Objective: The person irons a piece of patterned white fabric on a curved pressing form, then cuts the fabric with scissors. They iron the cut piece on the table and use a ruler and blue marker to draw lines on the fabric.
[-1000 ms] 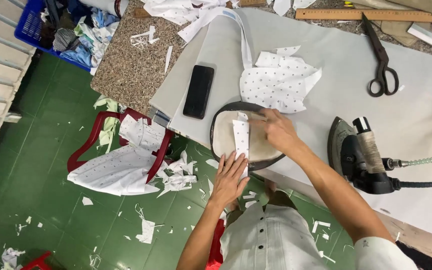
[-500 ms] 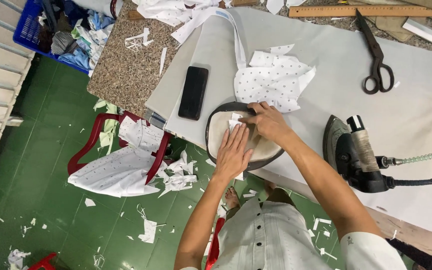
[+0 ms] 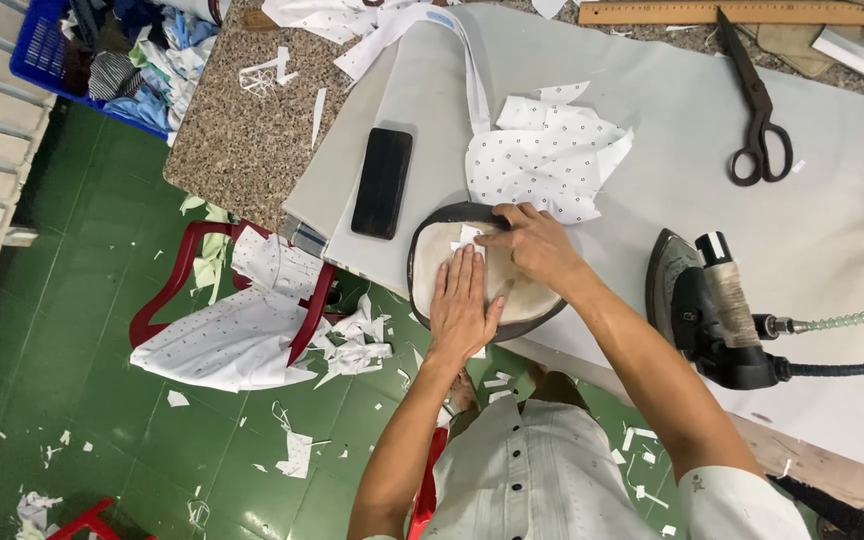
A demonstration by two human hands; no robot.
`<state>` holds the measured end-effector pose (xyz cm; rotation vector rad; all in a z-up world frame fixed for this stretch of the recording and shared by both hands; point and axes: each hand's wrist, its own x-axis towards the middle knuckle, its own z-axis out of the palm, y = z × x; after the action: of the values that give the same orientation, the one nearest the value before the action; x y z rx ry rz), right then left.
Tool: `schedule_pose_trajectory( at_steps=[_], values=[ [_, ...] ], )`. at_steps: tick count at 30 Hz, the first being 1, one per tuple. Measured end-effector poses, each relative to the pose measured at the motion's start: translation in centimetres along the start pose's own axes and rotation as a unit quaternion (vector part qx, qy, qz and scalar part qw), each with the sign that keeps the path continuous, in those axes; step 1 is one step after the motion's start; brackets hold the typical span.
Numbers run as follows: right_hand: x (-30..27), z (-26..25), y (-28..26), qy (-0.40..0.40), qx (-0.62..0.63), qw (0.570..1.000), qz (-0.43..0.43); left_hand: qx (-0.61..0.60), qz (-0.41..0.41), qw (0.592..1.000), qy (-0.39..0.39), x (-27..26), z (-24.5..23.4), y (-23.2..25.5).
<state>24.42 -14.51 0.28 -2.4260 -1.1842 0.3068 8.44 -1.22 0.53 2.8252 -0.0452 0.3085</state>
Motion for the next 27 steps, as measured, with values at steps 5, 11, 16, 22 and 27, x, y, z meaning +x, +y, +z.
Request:
schedule_pose_trajectory(
  at_steps=[5, 11, 16, 22, 27],
  values=[
    [-0.1, 0.1, -0.2, -0.016, -0.002, 1.0, 0.02, -0.008, -0.014, 0.999, -0.033, 0.3, 0.2, -0.1],
    [3.1, -1.5, 6.4, 0.147, -0.011, 0.979, 0.142, -0.007, -0.037, 0.998, -0.055, 1.0, 0.6, 0.0],
    [4.2, -5.4, 14.6, 0.209, -0.073, 0.835, 0.503, -0.005, -0.045, 0.998, -0.045, 1.0, 1.1, -0.3],
    [6.2, -3.6, 21.0, 0.195, 0.175, 0.887, 0.38, -0.027, -0.046, 0.997, -0.051, 1.2, 0.6, -0.3],
    [5.0, -18.3, -0.8, 0.239, 0.298, 0.924, 0.003, 0.016, -0.014, 1.0, 0.004, 1.6, -1.3, 0.4]
  ],
)
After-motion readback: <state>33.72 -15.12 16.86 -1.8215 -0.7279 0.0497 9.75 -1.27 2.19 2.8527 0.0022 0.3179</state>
